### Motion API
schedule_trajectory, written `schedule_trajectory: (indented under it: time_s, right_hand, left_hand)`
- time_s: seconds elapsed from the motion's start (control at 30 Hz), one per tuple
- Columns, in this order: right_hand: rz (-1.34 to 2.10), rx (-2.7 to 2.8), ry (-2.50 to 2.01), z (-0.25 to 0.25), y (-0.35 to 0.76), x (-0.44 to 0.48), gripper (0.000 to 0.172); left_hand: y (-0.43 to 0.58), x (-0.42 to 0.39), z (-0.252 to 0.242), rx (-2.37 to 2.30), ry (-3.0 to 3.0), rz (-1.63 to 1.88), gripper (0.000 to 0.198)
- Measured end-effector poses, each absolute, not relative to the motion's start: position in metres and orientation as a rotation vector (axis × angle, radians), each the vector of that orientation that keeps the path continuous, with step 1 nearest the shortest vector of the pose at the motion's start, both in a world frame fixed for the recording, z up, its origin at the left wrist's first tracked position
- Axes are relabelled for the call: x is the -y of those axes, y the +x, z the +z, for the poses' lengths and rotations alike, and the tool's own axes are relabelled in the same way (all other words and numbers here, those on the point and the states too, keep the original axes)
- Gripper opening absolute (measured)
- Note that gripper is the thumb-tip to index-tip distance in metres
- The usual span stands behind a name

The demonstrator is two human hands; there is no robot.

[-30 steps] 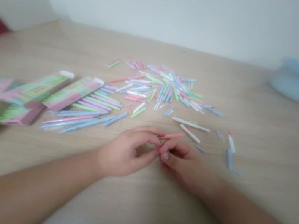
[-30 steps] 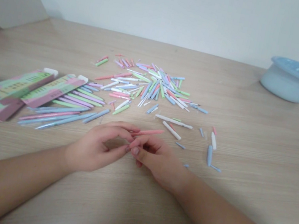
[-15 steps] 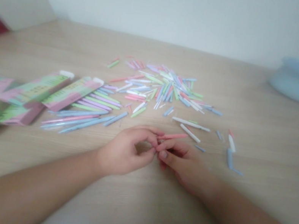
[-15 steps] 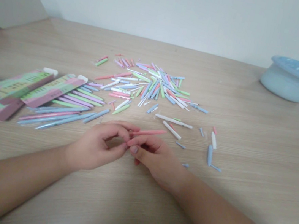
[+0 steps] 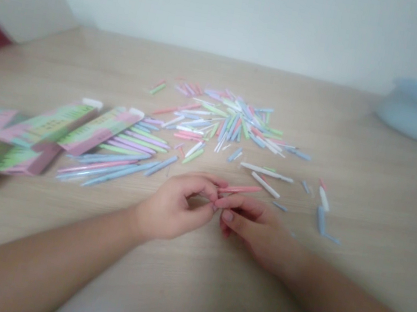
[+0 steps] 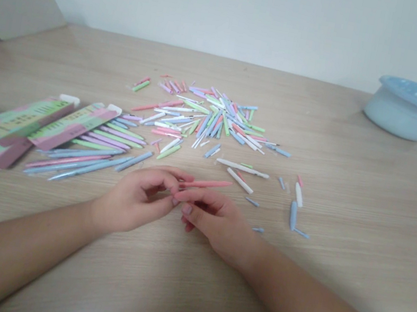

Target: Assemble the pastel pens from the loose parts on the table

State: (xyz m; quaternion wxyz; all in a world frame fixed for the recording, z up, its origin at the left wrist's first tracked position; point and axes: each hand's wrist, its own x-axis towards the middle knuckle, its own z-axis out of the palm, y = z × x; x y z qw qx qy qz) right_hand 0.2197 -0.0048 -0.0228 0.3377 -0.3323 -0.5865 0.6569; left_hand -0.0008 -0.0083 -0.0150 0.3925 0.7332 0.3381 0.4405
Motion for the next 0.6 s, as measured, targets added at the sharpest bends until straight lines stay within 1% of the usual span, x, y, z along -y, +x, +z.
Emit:
schedule_trajectory:
  time_s: [0.1, 0.2, 0.23, 0.27, 0.33, 0.4, 0.47, 0.53, 0.6]
  right_hand:
    - [1.710, 1.573, -0.854, -0.022, 0.221, 0.005, 0.020]
    - [1.717, 1.623, -0.794, -0.019, 0.222, 0.006, 0.027]
    - [1.669, 1.657, -0.764, -0.017, 0.222, 0.007, 0.028]
    - [1.571, 1.717, -0.737, -0.014, 0.223, 0.008, 0.025]
    - [1.224, 1.924, -0.666, -0.008, 0.226, 0.012, 0.020]
    - [0.791, 2.129, -0.599, 0.000, 0.230, 0.016, 0.026]
    - [0.467, 2.232, -0.568, 0.007, 0.235, 0.019, 0.033]
    - [0.273, 2.251, -0.569, 0.010, 0.240, 0.021, 0.034]
    - [0.149, 2.289, -0.582, 0.009, 0.241, 0.020, 0.034]
  left_hand:
    - [-0.002, 0.008, -0.016, -0.852, 1.873, 1.129, 0.010]
    - [-0.003, 0.008, -0.015, -0.862, 1.889, 1.138, 0.012]
    - [-0.004, 0.008, -0.015, -0.863, 1.894, 1.138, 0.012]
    - [-0.004, 0.008, -0.015, -0.861, 1.897, 1.135, 0.012]
    - [-0.004, 0.008, -0.016, -0.859, 1.895, 1.129, 0.011]
    - [-0.003, 0.009, -0.016, -0.848, 1.894, 1.126, 0.010]
    - [-0.002, 0.010, -0.016, -0.822, 1.907, 1.117, 0.010]
    - [-0.001, 0.011, -0.016, -0.805, 1.928, 1.097, 0.011]
    - [-0.001, 0.012, -0.015, -0.799, 1.941, 1.085, 0.012]
